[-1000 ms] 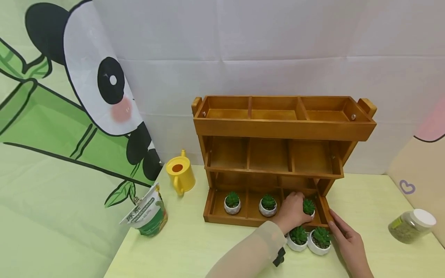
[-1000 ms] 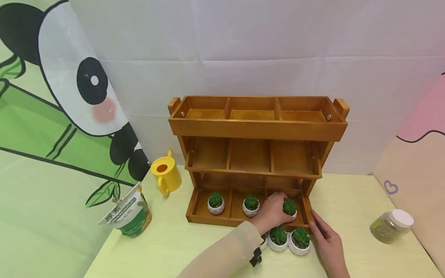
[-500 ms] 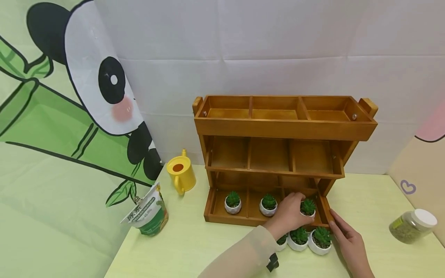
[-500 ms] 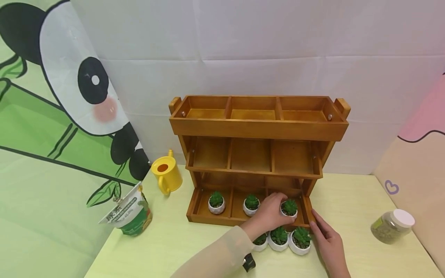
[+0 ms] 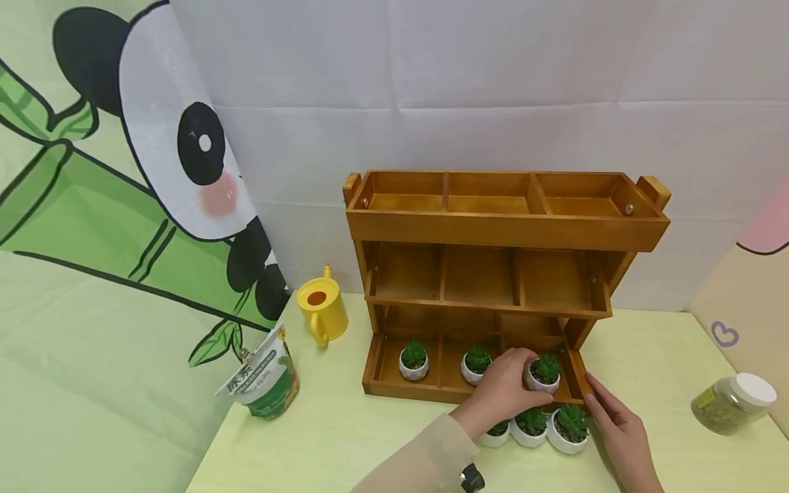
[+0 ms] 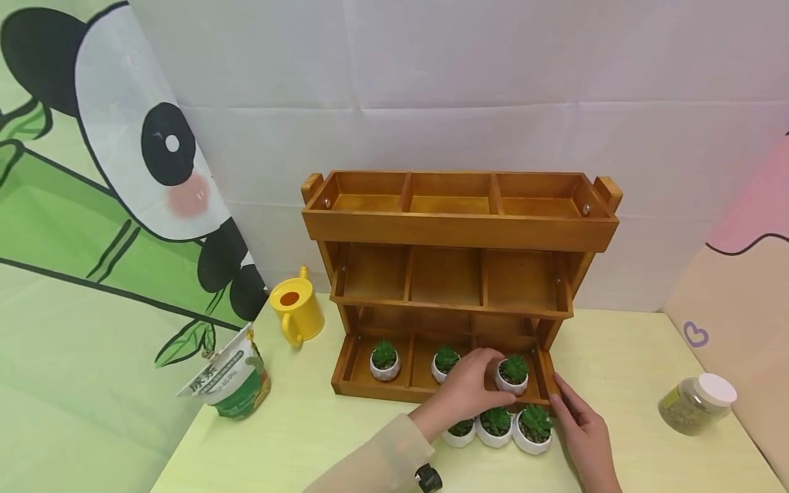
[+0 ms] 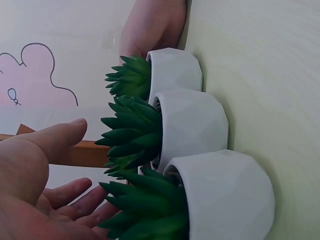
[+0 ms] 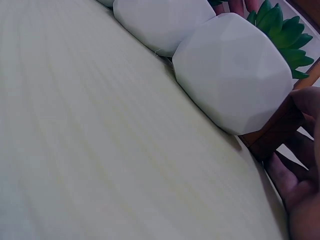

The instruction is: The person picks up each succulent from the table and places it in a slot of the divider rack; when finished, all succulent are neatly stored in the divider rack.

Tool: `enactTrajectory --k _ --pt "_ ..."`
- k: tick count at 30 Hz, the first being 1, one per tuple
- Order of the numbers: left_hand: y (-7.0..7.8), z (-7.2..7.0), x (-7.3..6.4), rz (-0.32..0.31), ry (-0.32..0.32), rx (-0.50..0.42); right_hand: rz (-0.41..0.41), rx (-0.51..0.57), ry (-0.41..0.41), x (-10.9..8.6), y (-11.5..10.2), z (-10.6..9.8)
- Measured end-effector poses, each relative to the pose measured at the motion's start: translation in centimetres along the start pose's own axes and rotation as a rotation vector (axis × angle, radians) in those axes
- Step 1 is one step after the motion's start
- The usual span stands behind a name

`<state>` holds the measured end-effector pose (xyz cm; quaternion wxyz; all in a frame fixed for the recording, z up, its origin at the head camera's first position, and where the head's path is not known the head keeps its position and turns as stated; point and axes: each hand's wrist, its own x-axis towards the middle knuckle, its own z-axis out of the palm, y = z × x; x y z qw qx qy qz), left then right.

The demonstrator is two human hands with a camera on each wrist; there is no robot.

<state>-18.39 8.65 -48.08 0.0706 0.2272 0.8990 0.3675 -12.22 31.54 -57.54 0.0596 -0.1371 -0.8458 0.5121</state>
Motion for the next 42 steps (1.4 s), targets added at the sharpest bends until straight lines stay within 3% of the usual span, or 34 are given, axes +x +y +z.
enactTrajectory --k 10,19,24,33,42 --pt "-1.6 -0.7 -1.8 -0.022 0.009 -0.106 -0.001 0.009 0.002 0.1 0.1 0.1" --pt "-3.7 -1.0 -3.6 -0.026 0.027 -0.264 -0.013 0.005 0.001 0.2 0.1 0.2" --pt "-4.5 -1.1 -4.4 -0.047 0.037 -0.28 0.004 -0.008 -0.003 0.2 0.1 0.1" --pt "-5.6 -1.1 -5.7 -0.019 0.11 -0.3 0.008 0.008 -0.001 0.1 0.3 0.2" --pt "-6.6 -0.7 -6.9 0.001 0.167 -0.456 -0.002 0.006 -0.002 0.2 0.3 0.1"
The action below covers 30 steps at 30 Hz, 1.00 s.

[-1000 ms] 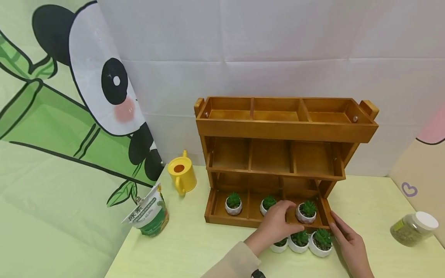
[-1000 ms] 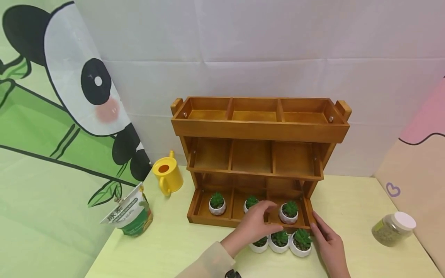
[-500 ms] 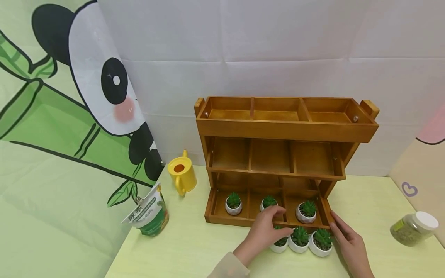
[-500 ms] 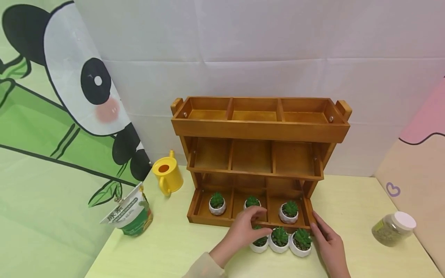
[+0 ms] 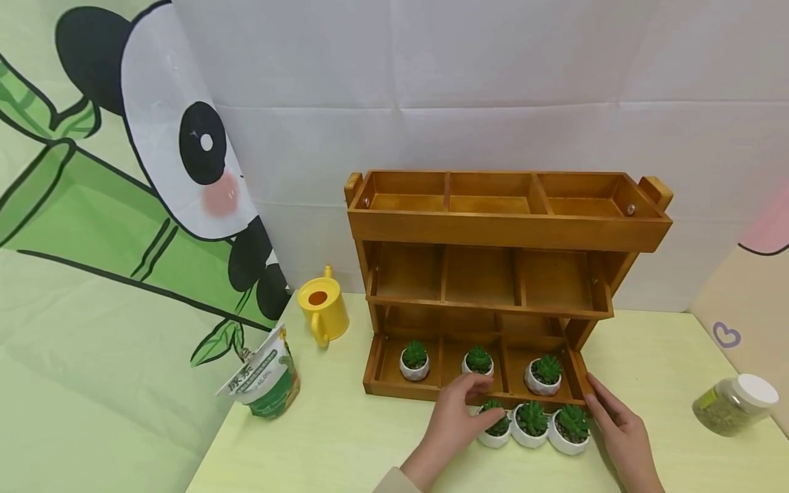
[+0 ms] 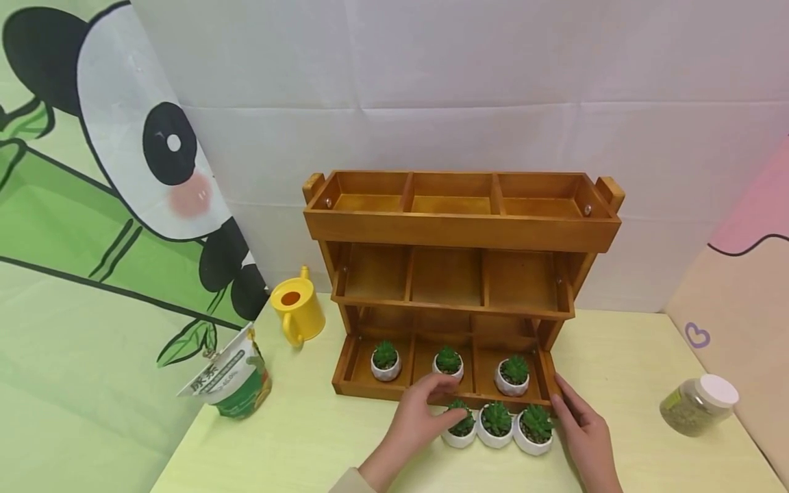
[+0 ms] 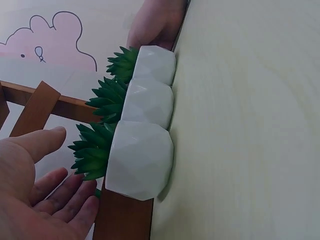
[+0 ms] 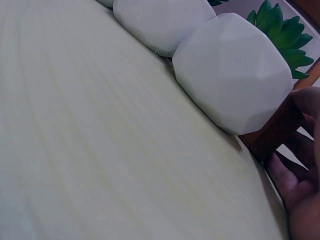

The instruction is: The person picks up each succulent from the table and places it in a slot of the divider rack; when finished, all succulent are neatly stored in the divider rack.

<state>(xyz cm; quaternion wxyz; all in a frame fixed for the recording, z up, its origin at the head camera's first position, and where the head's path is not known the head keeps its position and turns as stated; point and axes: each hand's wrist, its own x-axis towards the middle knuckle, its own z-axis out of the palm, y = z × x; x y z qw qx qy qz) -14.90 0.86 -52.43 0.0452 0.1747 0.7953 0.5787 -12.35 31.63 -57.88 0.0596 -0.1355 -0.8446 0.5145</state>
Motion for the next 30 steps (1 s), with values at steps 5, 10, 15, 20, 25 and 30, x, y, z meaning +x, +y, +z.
enactTrajectory --k 5,10,15,20,25,30 --pt "-0.5 0.0 -0.6 -0.007 0.018 -0.023 -0.007 -0.006 0.012 -0.1 -0.1 -0.1" --pt "-0.8 0.0 -1.1 -0.002 0.017 -0.024 -0.018 -0.004 0.018 -0.2 -0.2 -0.1" --pt "-1.2 0.1 -1.5 0.003 0.019 -0.006 -0.011 0.0 0.01 -0.2 -0.3 -0.1" --pt "-1.9 0.3 -1.8 0.016 0.0 0.007 -0.01 -0.01 0.008 0.0 -0.2 -0.1" --pt "-2.3 0.6 -2.1 0.005 0.002 0.035 -0.018 -0.011 0.01 -0.1 -0.2 0.0" --pt "-2.6 0.9 -2.3 -0.034 0.025 0.093 -0.002 -0.01 0.009 -0.2 -0.2 0.0"
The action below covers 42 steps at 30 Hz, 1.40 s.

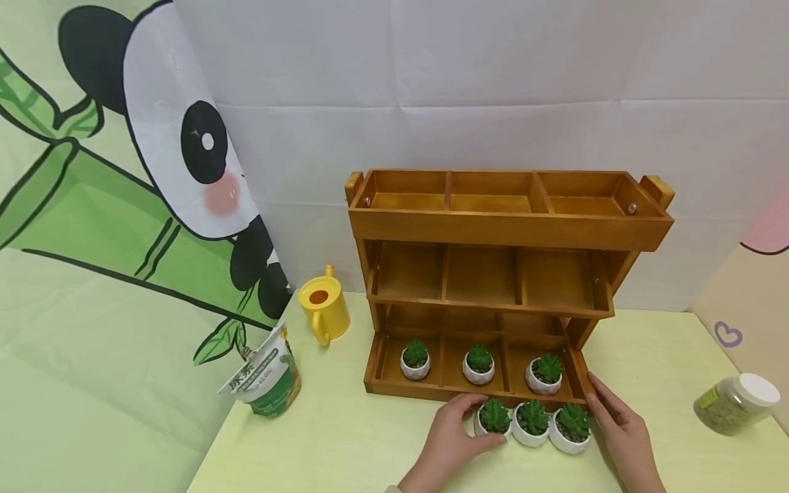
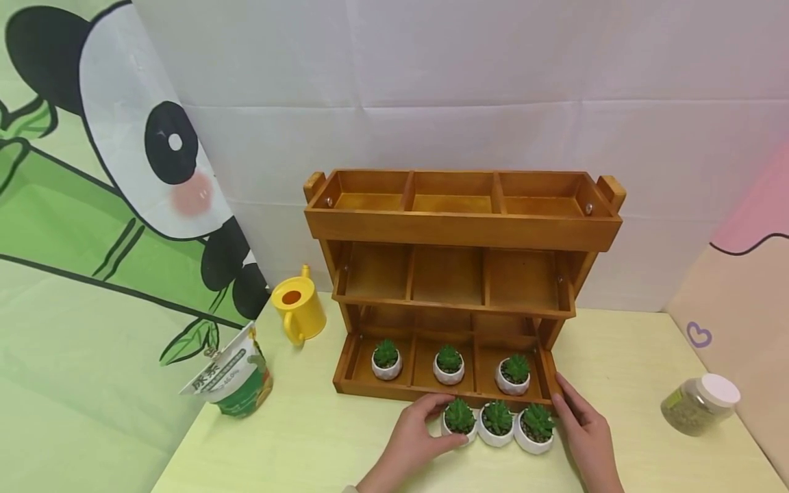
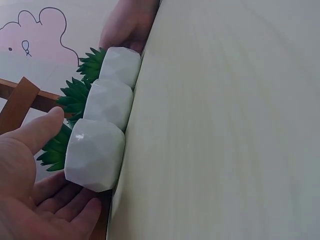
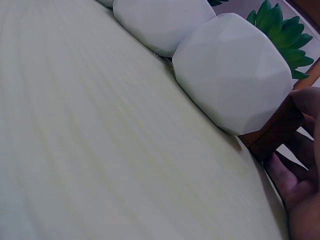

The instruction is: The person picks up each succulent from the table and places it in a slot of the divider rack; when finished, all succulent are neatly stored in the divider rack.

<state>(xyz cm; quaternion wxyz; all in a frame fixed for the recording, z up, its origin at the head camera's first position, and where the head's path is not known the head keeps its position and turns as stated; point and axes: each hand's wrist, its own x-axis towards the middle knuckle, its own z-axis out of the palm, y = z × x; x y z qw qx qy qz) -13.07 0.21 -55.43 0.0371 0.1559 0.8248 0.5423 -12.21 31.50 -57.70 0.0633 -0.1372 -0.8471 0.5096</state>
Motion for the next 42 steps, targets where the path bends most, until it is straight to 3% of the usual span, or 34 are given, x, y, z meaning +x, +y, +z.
enactTrajectory --k 14,19,28,36,42 --pt "-0.6 0.8 0.1 -0.023 0.007 0.063 -0.011 0.016 -0.009 0.1 0.1 0.1" --pt "-0.7 0.8 0.1 -0.044 0.016 0.024 -0.009 0.007 -0.004 0.2 0.2 0.1" --pt "-0.6 0.9 0.0 -0.097 0.026 -0.13 0.009 0.0 -0.016 0.1 0.0 0.1" --pt "-0.2 0.8 -0.2 -0.102 0.034 -0.153 0.018 -0.011 -0.025 0.1 0.0 0.0" --pt "1.0 0.0 -0.2 -0.115 0.011 -0.174 0.022 -0.003 -0.02 0.0 -0.1 0.0"
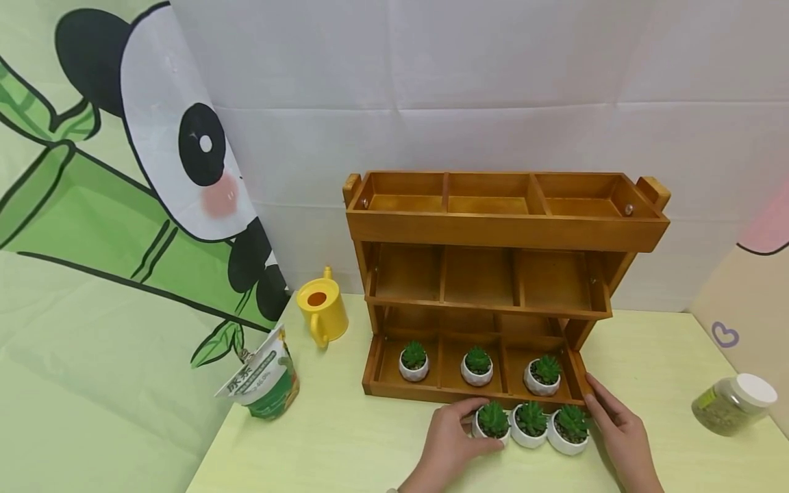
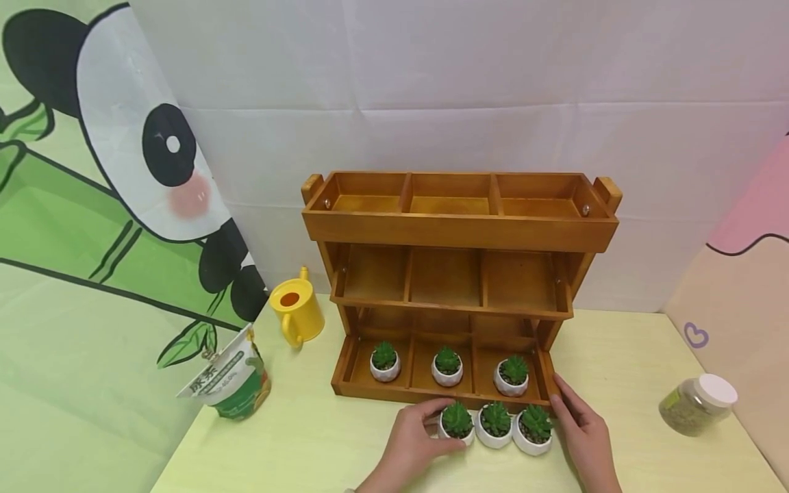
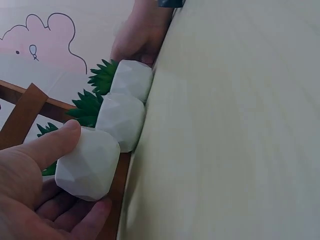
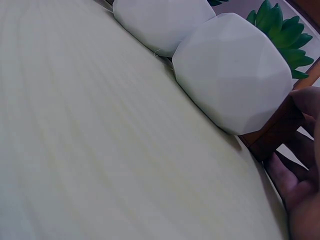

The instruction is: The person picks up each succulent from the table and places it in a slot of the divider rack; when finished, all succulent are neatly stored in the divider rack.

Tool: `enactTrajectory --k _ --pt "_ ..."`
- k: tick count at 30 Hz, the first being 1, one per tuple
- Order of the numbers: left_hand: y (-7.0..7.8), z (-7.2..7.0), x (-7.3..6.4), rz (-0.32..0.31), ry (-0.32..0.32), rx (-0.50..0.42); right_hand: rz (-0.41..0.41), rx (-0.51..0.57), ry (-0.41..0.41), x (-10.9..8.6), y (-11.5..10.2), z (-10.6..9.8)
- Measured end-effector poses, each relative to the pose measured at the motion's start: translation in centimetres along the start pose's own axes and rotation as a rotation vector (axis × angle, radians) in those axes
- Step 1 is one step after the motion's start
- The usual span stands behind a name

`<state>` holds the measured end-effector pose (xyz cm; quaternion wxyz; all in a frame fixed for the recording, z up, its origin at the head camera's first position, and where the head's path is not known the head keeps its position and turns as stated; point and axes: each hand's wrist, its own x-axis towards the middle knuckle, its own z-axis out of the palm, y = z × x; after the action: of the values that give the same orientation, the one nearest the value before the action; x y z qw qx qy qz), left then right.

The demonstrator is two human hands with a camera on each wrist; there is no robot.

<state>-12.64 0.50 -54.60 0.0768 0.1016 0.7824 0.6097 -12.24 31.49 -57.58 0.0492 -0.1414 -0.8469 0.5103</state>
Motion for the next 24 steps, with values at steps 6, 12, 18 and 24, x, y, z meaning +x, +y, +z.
enactTrajectory --k 6,12,18,24 --pt "1.3 -0.7 0.1 0.036 0.003 0.035 -0.007 0.006 0.005 0.1 0.1 0.0" --pt "2.2 -1.5 0.5 0.06 0.0 0.061 -0.015 0.009 0.008 0.1 0.2 0.0" --pt "2.8 -2.0 0.6 0.045 -0.002 0.049 -0.032 0.015 0.013 0.1 0.2 0.0" --pt "3.5 -2.3 0.8 0.059 0.006 0.061 -0.037 0.011 0.019 0.1 0.4 0.0"
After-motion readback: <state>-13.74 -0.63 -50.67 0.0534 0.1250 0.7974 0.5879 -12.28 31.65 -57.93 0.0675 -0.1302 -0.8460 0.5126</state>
